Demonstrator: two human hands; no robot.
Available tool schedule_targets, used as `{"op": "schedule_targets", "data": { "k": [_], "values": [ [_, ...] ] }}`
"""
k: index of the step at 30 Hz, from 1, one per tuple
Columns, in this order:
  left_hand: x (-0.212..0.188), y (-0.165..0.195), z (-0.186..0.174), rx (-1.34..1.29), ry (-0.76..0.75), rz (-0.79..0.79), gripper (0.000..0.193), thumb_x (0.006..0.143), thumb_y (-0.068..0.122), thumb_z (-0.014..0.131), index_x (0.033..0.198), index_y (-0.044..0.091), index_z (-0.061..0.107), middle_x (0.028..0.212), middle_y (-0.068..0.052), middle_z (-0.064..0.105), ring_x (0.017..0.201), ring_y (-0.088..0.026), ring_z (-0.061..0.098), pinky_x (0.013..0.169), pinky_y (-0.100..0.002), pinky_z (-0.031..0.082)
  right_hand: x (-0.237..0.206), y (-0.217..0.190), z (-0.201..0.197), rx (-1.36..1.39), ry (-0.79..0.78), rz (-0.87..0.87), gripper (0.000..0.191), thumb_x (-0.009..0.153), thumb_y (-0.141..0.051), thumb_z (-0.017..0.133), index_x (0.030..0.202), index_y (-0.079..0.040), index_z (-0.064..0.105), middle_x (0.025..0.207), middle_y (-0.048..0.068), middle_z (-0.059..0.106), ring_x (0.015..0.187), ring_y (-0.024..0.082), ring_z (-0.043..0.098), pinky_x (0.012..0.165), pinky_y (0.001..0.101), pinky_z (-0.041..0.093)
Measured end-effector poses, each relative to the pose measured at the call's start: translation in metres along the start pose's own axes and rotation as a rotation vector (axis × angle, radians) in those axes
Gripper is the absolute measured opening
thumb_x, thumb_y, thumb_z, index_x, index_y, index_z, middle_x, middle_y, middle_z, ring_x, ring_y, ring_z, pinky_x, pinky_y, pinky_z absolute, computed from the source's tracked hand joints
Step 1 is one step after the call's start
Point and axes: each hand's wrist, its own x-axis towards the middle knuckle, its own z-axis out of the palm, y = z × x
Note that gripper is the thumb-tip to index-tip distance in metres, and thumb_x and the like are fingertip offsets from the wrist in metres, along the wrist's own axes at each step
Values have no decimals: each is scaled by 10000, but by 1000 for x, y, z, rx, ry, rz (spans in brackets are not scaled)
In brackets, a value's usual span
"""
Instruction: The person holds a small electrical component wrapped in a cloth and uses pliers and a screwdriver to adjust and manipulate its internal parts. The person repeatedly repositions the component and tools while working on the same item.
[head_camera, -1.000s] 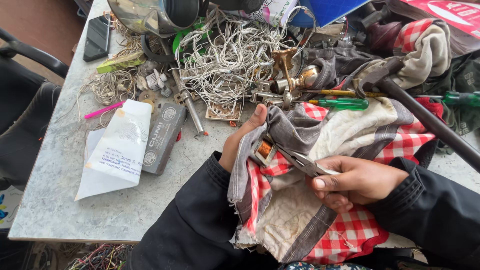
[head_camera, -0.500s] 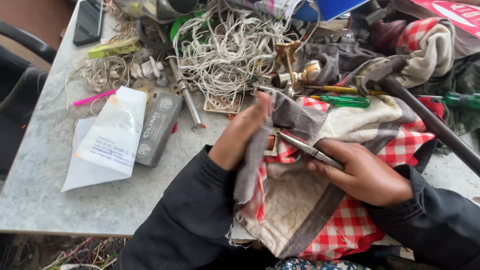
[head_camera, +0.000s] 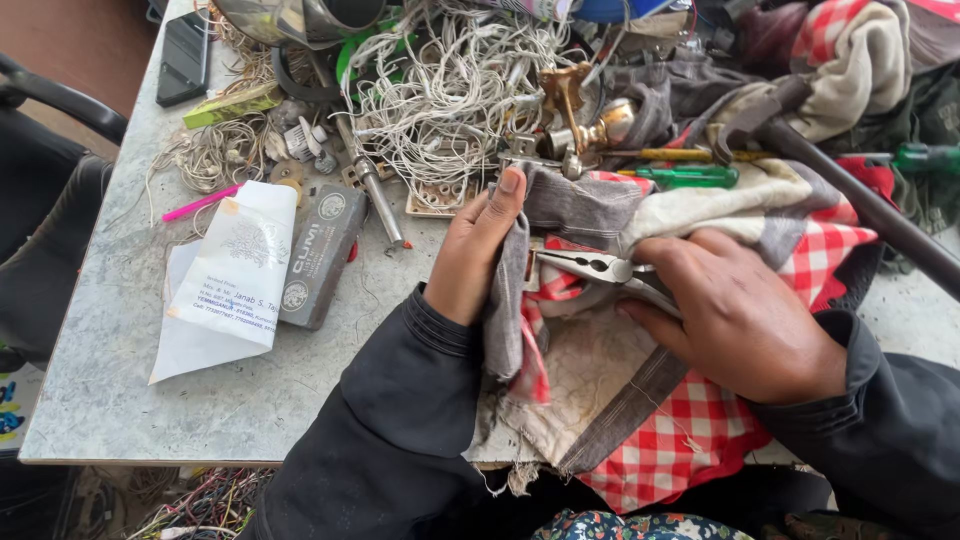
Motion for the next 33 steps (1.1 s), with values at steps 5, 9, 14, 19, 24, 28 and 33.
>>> {"op": "schedule_targets", "data": {
  "k": [5, 9, 14, 19, 24, 28, 33],
  "values": [
    [-8, 1, 6, 230, -89, 207, 519, 974, 574, 671, 1002, 56, 678, 852, 76, 615, 758, 2, 559, 668, -174, 457, -1, -5, 2, -206, 30, -100, 397, 742, -225, 775, 1069, -59, 624, 922, 106, 647, 882, 336, 617, 769, 466, 491],
    [-16, 2, 11, 376, -77, 267, 486, 995, 501, 706, 1024, 17, 732, 835, 61, 602, 753, -6, 509, 660, -190, 425, -5, 0, 8, -215, -44, -73, 274, 752, -188, 758, 946, -77, 600, 827, 101, 619, 843, 329, 638, 748, 461, 509],
    [-13, 4, 10, 27, -133, 29, 393, 996, 418, 685, 1053, 30, 705, 827, 35, 656, 668, -48, 553, 589, -226, 435, -9, 17, 24, 191, -237, 88, 310, 811, -223, 762, 1038, -52, 637, 805, 118, 650, 810, 347, 656, 687, 447, 506],
    [-12, 4, 9, -126, -184, -1, 397, 1048, 408, 630, 1101, 20, 692, 960, -3, 694, 813, -60, 630, 720, -225, 504, -14, 26, 36, 868, -490, 175, 223, 912, -156, 666, 1097, -33, 645, 874, 6, 695, 862, 100, 658, 730, 341, 528],
    [-19, 10, 4, -74, -316, 6, 549, 1047, 529, 510, 1190, 21, 662, 1055, -42, 702, 899, -74, 652, 793, -232, 518, -16, 14, 29, 931, -691, 273, 272, 955, -284, 695, 1006, -17, 688, 847, 30, 641, 829, 91, 542, 739, 326, 516],
    [-15, 8, 7, -128, -281, 6, 574, 1078, 548, 496, 1187, 1, 632, 1050, -58, 683, 889, -112, 648, 802, -267, 529, -9, 10, 19, 546, -524, 300, 350, 884, -292, 713, 1168, -100, 643, 859, 89, 703, 843, 212, 638, 734, 386, 543],
    [-10, 2, 10, -46, -85, 20, 610, 1071, 582, 481, 1173, 11, 670, 908, -34, 643, 695, -77, 552, 597, -231, 438, -7, 12, 19, 268, -191, 79, 477, 872, -194, 681, 1260, -10, 470, 1029, 231, 691, 1014, 434, 662, 806, 477, 524]
  ]
}}
